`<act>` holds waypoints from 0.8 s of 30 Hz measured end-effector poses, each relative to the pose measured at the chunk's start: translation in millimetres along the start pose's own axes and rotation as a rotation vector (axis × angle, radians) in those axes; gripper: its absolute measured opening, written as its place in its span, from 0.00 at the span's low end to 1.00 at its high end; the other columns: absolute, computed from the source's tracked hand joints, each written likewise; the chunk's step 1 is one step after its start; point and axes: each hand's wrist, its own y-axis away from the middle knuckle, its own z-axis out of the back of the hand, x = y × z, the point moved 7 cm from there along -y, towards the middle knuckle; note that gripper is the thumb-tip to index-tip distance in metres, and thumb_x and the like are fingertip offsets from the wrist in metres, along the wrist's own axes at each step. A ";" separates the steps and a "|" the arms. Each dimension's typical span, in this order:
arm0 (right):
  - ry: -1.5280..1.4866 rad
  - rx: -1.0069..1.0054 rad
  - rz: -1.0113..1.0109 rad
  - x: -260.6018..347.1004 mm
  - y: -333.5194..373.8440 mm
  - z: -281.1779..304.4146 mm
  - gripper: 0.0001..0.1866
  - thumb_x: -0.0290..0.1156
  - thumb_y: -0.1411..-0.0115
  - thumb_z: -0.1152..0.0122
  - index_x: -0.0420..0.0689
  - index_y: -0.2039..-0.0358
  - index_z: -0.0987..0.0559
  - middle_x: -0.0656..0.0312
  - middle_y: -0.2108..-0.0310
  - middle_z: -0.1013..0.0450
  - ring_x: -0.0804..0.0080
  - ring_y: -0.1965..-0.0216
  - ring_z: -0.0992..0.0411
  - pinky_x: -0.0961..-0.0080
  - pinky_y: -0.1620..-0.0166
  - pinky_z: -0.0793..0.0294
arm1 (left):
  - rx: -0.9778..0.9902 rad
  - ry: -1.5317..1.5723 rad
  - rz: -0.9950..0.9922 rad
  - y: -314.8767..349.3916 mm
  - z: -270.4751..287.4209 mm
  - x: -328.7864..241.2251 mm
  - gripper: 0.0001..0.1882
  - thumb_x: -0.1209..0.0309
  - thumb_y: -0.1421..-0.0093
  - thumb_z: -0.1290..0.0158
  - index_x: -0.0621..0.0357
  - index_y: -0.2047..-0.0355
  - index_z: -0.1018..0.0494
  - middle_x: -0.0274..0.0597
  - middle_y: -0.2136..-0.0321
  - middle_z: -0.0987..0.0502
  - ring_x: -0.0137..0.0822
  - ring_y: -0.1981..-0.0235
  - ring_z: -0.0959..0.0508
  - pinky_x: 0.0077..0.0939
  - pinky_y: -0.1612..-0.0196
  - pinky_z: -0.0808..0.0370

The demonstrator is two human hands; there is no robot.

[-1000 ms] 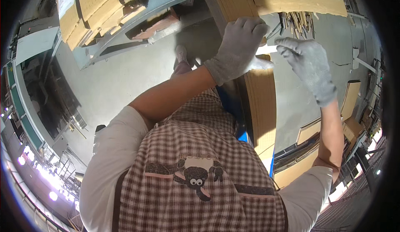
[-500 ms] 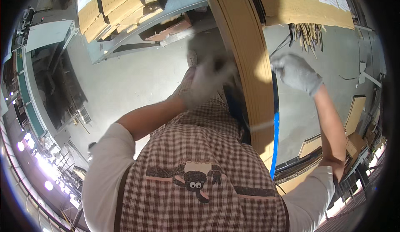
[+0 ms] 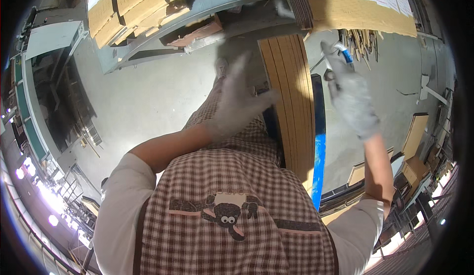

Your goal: Packing long thin boards into a stack and securing them with tape and labels.

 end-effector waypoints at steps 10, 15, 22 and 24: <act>-0.244 0.262 0.358 35.6 -21.2 26.5 0.11 0.34 0.36 0.45 0.45 0.57 0.20 0.61 0.75 0.24 0.74 0.72 0.24 0.74 0.66 0.24 | 0.430 0.383 0.128 16.3 20.8 9.1 0.13 0.66 0.36 0.46 0.65 0.64 0.31 0.39 0.71 0.25 0.29 0.69 0.23 0.24 0.65 0.24; -0.526 0.451 -0.252 -102.9 -40.2 -85.1 0.14 0.30 0.38 0.45 0.37 0.55 0.22 0.56 0.62 0.21 0.66 0.61 0.24 0.72 0.55 0.26 | 0.305 0.568 0.196 -33.4 -2.7 69.9 0.17 0.61 0.37 0.46 0.65 0.62 0.30 0.42 0.67 0.24 0.30 0.64 0.23 0.25 0.61 0.26; -1.026 0.408 -0.281 -55.0 -37.3 -134.1 0.16 0.30 0.39 0.45 0.37 0.52 0.24 0.59 0.56 0.24 0.71 0.56 0.27 0.72 0.49 0.28 | 0.369 0.620 -0.275 -89.9 -44.7 77.5 0.35 0.49 0.45 0.39 0.67 0.51 0.33 0.43 0.61 0.24 0.31 0.56 0.25 0.26 0.55 0.26; -0.825 0.046 -0.160 -68.7 -31.1 -115.1 0.16 0.33 0.35 0.47 0.36 0.52 0.26 0.53 0.53 0.26 0.70 0.53 0.29 0.73 0.49 0.29 | 0.573 0.637 -0.231 -101.0 -59.3 88.5 0.39 0.47 0.47 0.38 0.67 0.47 0.34 0.43 0.62 0.23 0.31 0.57 0.24 0.26 0.55 0.25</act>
